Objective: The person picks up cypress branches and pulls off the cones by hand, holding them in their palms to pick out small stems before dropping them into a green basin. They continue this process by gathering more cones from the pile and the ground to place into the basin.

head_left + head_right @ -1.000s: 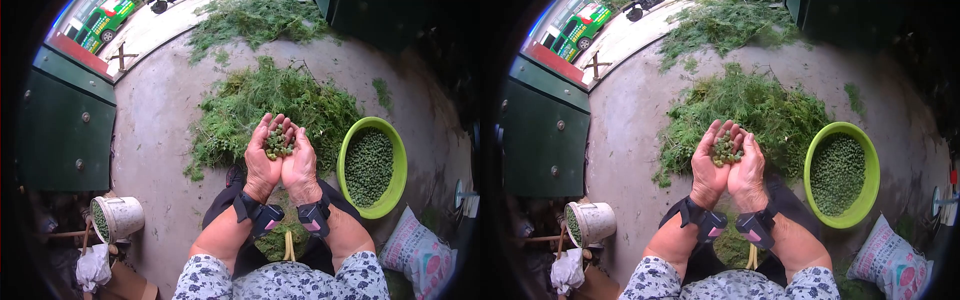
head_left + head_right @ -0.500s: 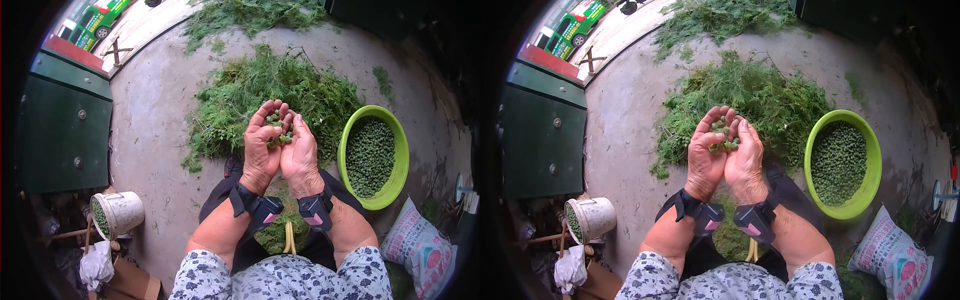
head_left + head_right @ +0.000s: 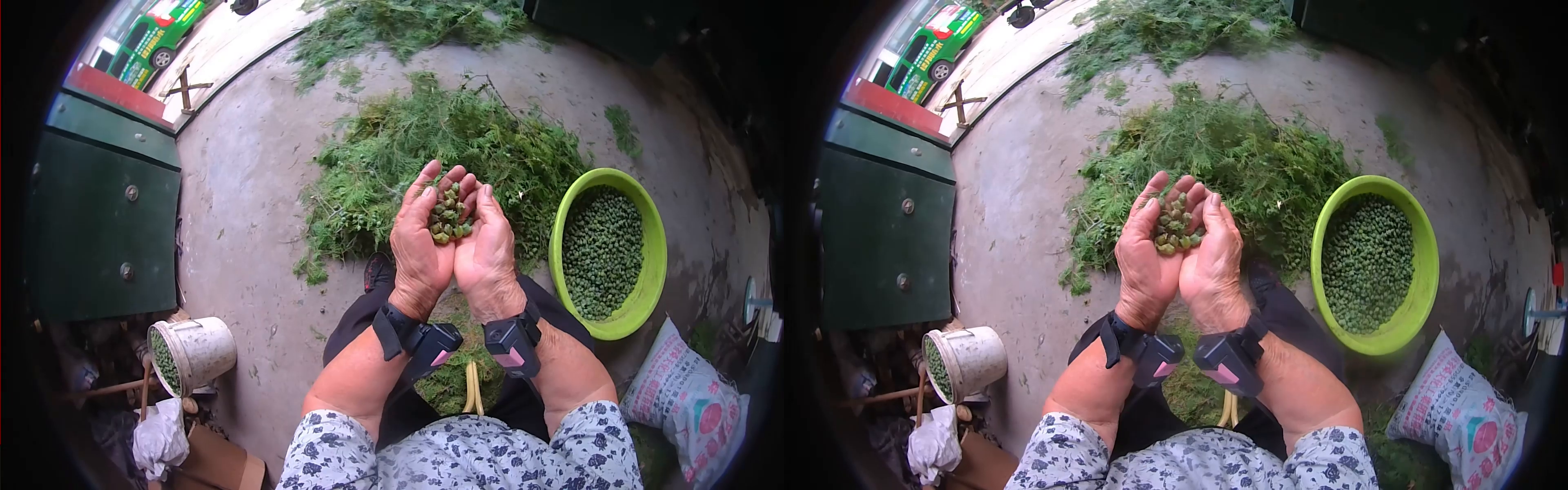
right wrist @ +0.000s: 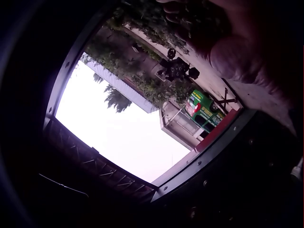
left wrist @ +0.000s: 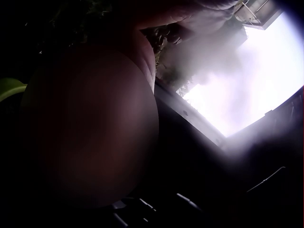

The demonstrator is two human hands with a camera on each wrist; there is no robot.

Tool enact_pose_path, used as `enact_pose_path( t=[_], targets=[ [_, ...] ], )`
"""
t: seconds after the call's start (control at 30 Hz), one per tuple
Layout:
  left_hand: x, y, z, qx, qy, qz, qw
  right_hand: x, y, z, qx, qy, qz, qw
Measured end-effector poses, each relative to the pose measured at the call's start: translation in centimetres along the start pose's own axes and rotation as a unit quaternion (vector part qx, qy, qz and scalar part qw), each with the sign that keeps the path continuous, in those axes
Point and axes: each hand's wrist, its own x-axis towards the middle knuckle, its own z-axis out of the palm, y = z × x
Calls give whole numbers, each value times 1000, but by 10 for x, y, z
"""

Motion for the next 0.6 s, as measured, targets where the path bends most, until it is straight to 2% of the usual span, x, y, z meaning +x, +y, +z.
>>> enact_pose_path(
  t=[0.17, 0.37, 0.6],
  targets=[
    [0, 0, -2, 18, 4, 16, 1000, 1, 1, -2, -1, -14, 5, 1000],
    [2, 0, -4, -49, 98, 17, 994, 1, 2, -4, 13, -32, 23, 999],
    [8, 5, -13, -122, 101, 8, 987, 2, 5, -3, 33, -31, 46, 998]
  ],
)
